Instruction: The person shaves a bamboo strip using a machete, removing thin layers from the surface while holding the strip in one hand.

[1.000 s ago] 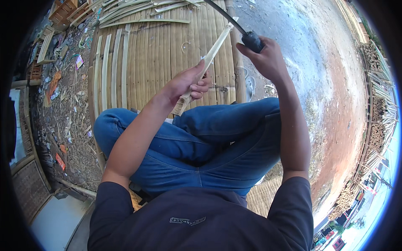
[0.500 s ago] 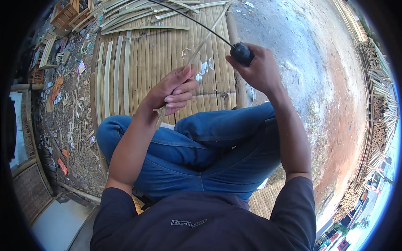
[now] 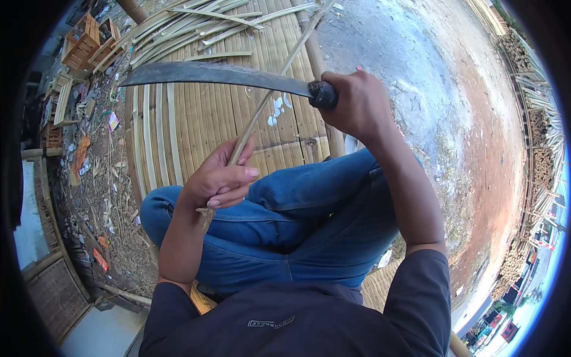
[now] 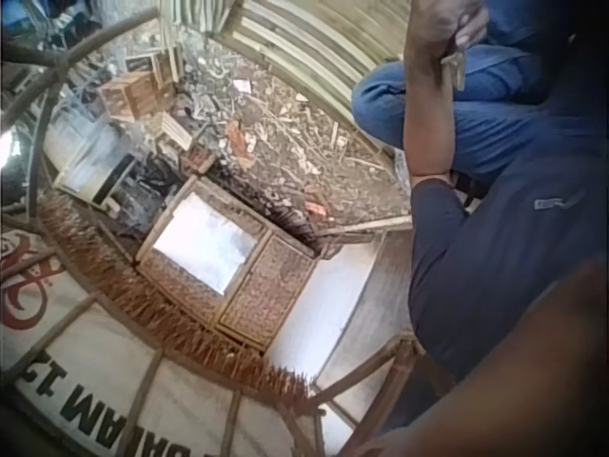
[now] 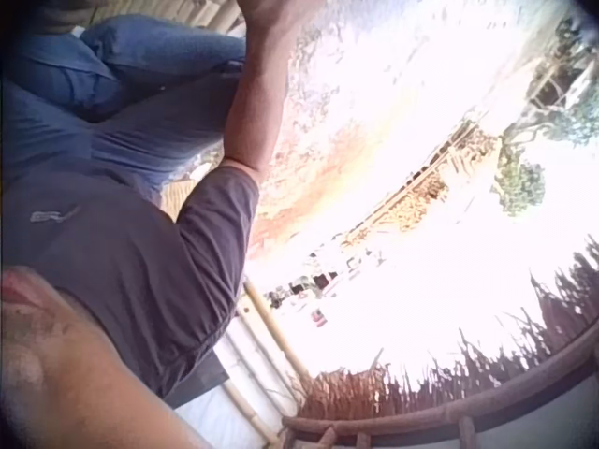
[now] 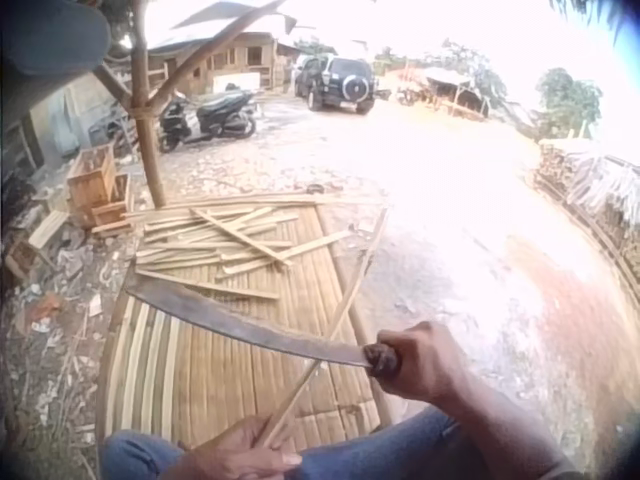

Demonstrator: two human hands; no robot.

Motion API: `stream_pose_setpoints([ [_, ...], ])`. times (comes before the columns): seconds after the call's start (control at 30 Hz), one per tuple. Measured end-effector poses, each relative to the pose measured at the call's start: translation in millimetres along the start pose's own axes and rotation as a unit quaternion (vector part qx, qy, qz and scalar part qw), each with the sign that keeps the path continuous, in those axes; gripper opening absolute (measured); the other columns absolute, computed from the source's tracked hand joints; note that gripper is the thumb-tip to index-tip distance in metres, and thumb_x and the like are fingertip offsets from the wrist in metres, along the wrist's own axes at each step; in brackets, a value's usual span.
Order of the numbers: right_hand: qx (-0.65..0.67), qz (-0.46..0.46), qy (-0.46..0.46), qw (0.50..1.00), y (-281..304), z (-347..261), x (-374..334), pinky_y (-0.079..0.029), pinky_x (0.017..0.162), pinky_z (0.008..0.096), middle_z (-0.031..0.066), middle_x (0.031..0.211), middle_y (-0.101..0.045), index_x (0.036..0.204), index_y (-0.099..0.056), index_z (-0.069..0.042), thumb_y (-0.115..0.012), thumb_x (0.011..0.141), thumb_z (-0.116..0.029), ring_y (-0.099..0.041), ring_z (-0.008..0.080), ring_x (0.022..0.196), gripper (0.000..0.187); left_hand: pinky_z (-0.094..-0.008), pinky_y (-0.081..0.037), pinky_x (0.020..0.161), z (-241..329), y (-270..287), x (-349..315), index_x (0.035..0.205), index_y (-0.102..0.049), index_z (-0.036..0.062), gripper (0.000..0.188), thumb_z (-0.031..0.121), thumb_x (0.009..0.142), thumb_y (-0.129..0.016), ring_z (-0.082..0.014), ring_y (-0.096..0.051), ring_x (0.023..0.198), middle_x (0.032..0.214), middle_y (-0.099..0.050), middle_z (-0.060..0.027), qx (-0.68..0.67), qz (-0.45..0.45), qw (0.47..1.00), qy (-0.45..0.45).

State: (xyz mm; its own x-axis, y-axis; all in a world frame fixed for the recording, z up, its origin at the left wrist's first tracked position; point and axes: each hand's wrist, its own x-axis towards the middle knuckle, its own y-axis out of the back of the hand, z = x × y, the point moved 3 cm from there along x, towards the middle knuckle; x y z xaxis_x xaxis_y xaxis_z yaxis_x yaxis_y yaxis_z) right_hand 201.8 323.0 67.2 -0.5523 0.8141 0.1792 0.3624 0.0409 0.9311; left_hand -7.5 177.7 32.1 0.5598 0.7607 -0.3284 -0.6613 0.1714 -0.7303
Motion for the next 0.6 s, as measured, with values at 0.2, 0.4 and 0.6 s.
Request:
stream_pose_setpoints([
  [0.2,-0.035,0.057,-0.031,0.997,14,27,8,-0.050,0.058,0.0464,0.0141,0.062,-0.062,0.077,-0.068,-0.014,-0.070,0.072,-0.015,-0.064,0.0354,0.063,0.005,-0.0201,-0.022,0.024,-3,-8,-4,0.090,-0.032,0.0125,0.026,-0.006,0.093,-0.050,-0.0057,-0.039,0.027,0.047,-0.034,0.0028,-0.066,-0.035,0.997,0.024],
  [0.4,-0.066,0.073,0.005,0.995,21,52,14,-0.051,0.059,0.0460,0.0154,0.065,-0.064,0.081,-0.070,-0.012,-0.069,0.075,-0.016,-0.064,0.0373,0.063,0.007,-0.0189,-0.021,0.023,-3,-13,-4,0.090,-0.030,0.0102,0.027,-0.009,0.091,-0.049,-0.0054,-0.039,0.027,0.047,-0.034,0.0021,-0.104,-0.059,0.992,0.033],
  [0.6,-0.102,0.117,-0.008,0.988,29,106,15,-0.052,0.060,0.0466,0.0144,0.065,-0.064,0.078,-0.066,-0.012,-0.068,0.074,-0.016,-0.065,0.0364,0.064,0.005,-0.0185,-0.022,0.022,-9,-19,-1,0.089,-0.028,0.0101,0.027,-0.010,0.092,-0.046,-0.0055,-0.041,0.027,0.047,-0.035,0.0015,-0.173,-0.107,0.977,0.071],
])
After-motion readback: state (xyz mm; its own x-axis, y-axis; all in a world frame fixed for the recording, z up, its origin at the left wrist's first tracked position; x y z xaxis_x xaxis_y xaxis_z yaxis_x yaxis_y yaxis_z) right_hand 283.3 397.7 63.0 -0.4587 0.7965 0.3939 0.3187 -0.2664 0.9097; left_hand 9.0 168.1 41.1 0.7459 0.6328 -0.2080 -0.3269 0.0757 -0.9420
